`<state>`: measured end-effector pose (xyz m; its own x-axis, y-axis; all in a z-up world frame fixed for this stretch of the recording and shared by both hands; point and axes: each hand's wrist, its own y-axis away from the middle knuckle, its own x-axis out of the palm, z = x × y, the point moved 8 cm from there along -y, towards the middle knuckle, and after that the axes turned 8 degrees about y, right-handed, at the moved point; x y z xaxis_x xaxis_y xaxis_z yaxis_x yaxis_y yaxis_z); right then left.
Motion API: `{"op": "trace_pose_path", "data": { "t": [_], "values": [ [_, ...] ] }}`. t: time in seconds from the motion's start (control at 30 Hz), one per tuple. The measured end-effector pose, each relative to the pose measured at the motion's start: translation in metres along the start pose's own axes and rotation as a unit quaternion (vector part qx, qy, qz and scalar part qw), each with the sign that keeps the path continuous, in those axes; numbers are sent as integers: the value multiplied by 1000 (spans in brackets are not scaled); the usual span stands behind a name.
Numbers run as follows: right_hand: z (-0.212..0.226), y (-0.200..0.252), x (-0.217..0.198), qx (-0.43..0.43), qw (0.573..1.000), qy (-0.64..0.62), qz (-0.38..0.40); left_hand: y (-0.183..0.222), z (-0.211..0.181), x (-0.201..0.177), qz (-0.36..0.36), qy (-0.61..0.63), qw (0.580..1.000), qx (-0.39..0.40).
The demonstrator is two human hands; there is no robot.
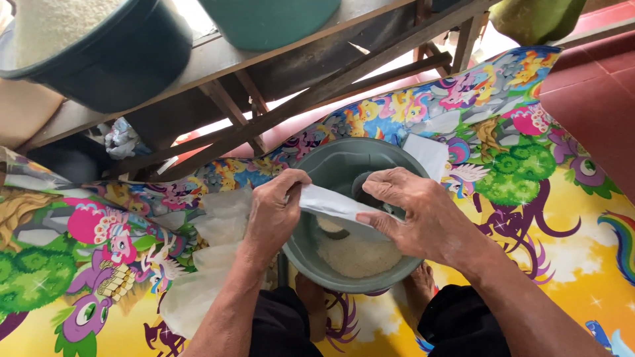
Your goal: Measuring and portioning rice from a large basin into small plastic bags using a metal cup.
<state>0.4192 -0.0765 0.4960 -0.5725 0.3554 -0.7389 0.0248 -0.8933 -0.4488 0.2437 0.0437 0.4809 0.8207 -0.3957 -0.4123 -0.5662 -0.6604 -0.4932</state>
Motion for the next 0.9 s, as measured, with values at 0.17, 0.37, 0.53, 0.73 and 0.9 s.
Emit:
{"op": "trace_pose_path", "data": {
  "t": [0.17, 0.37, 0.53, 0.73, 0.9],
  "values": [
    [2, -1, 6, 2, 1000, 0, 8, 3, 5, -1, 3, -4, 1000, -10],
    [-9, -1, 9, 37, 998, 18, 39, 6, 8, -3, 5, -4, 1000, -17],
    [-67, 13, 19, 80, 993, 30, 85, 8, 12, -16, -5, -6, 1000, -13],
    [-123, 37, 19, 265, 962, 69, -20, -1, -26, -24, -46, 29, 998, -16],
    [-47, 16, 44, 121, 938, 325, -20, 5, -66, -9, -61, -142, 985, 81]
  ]
}}
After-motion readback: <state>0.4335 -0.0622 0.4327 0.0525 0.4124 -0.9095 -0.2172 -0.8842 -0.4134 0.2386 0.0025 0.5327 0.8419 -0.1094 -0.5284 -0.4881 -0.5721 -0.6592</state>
